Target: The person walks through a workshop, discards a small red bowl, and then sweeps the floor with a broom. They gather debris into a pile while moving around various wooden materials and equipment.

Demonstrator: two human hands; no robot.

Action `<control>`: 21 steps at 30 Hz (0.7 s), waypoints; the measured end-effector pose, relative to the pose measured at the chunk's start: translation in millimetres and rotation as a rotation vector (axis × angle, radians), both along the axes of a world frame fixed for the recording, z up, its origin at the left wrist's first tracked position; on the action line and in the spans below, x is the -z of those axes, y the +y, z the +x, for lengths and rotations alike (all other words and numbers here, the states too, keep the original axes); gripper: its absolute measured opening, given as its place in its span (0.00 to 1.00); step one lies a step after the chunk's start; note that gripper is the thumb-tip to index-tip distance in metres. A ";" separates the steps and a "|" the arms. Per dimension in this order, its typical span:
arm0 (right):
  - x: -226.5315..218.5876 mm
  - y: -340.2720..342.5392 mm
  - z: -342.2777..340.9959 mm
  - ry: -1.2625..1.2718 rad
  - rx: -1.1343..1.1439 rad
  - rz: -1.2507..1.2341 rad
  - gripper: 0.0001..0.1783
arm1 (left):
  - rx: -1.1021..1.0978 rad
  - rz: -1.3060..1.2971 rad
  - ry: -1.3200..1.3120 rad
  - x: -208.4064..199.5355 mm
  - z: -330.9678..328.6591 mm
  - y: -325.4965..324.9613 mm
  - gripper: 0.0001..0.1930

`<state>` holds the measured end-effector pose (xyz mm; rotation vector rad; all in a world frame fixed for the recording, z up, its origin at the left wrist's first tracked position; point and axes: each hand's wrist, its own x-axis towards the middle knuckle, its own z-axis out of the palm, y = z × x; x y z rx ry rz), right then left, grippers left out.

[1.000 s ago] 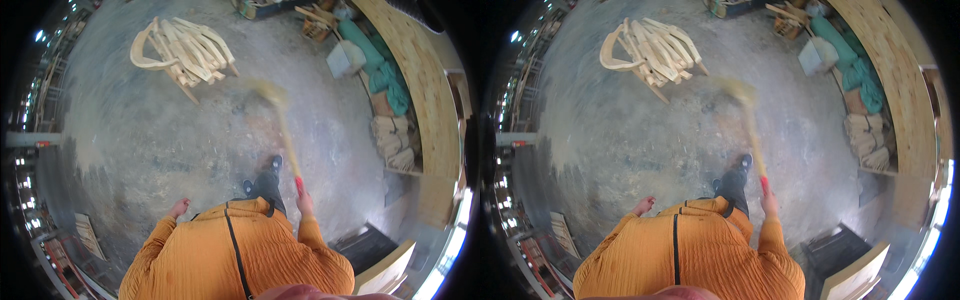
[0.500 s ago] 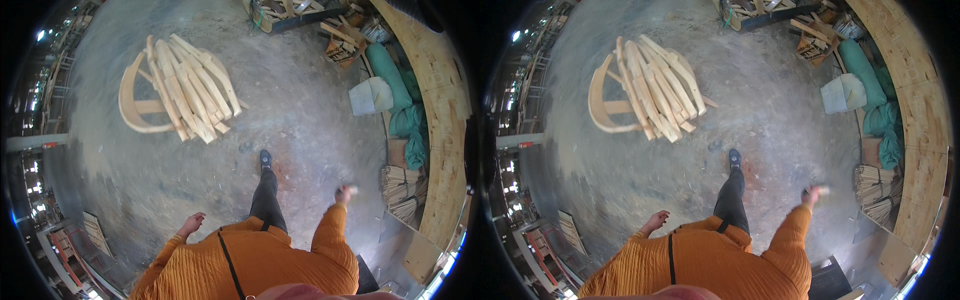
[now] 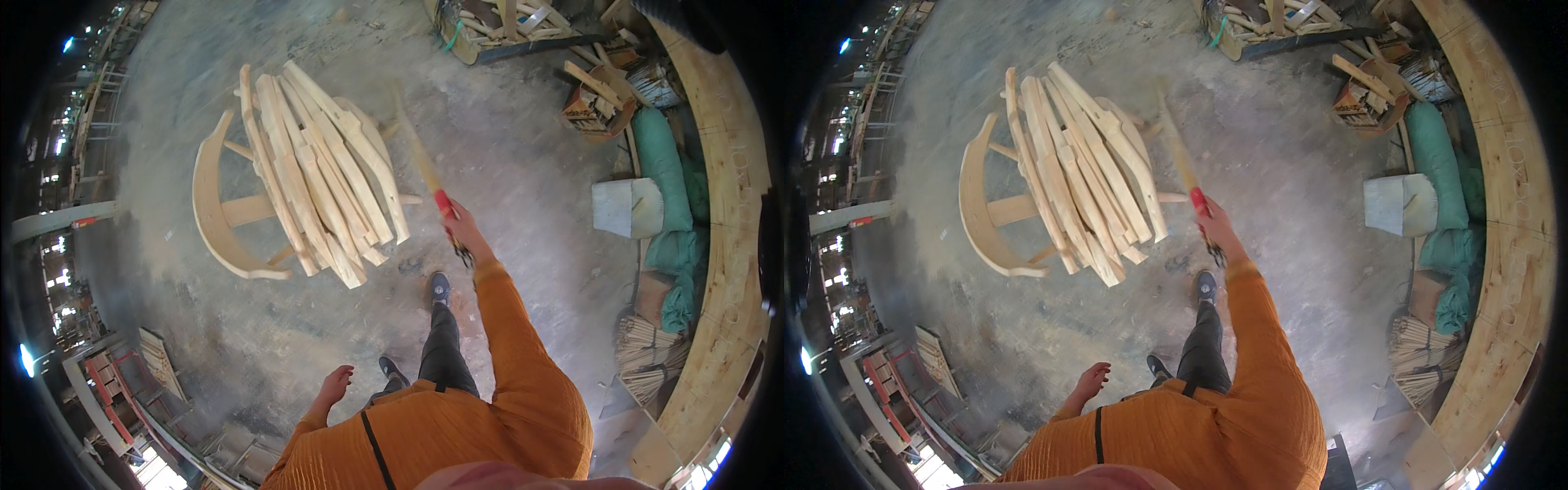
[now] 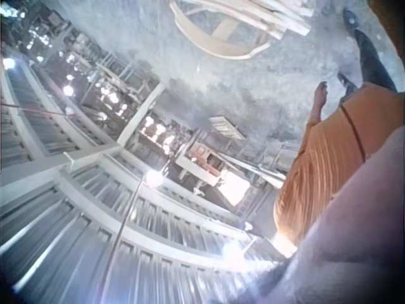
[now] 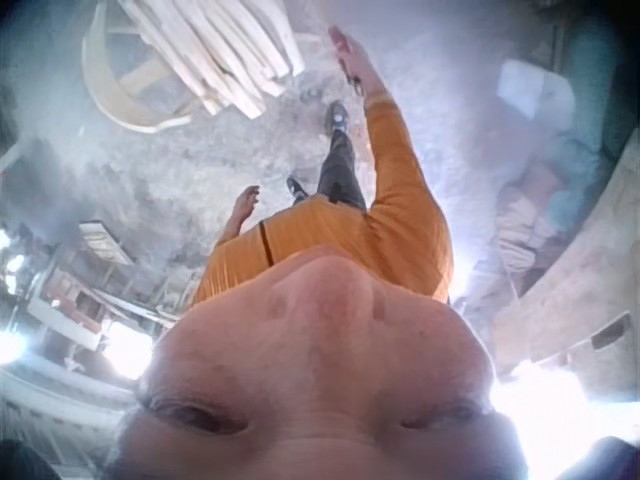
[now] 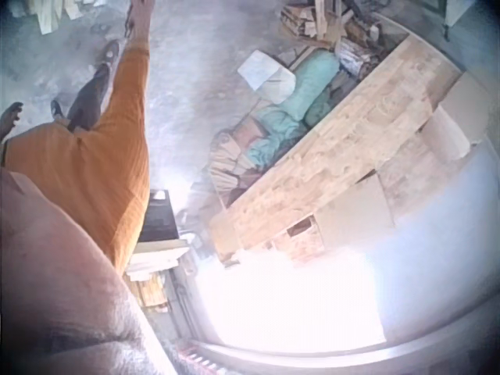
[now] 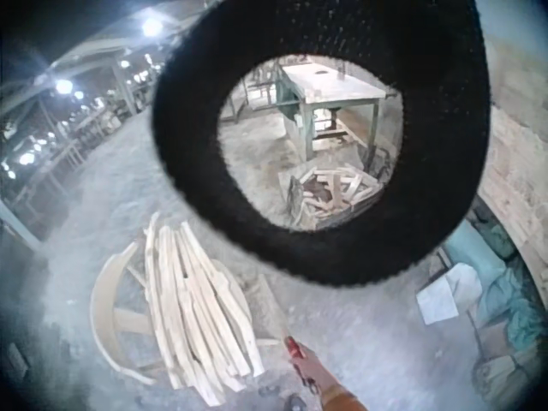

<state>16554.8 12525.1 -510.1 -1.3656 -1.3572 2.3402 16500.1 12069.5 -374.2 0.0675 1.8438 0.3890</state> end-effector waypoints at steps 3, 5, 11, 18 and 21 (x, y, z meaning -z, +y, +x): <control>-8.1 15.9 83.3 -0.180 0.041 0.238 0.38 | -0.070 -0.049 -0.011 5.0 -24.3 12.1 0.16; -21.6 24.6 114.5 -0.271 0.091 0.297 0.39 | -0.122 -0.026 -0.045 15.3 -32.6 14.6 0.16; -50.1 47.9 124.9 -0.173 0.466 0.054 0.37 | 0.021 0.055 -0.046 55.3 -49.7 37.3 0.15; -3.9 204.0 108.7 -0.483 0.316 0.525 0.35 | -0.093 -0.046 0.015 41.3 -95.3 96.4 0.16; 12.2 267.6 56.1 -0.509 0.335 0.532 0.28 | -0.306 -0.081 0.015 40.8 -84.9 134.9 0.16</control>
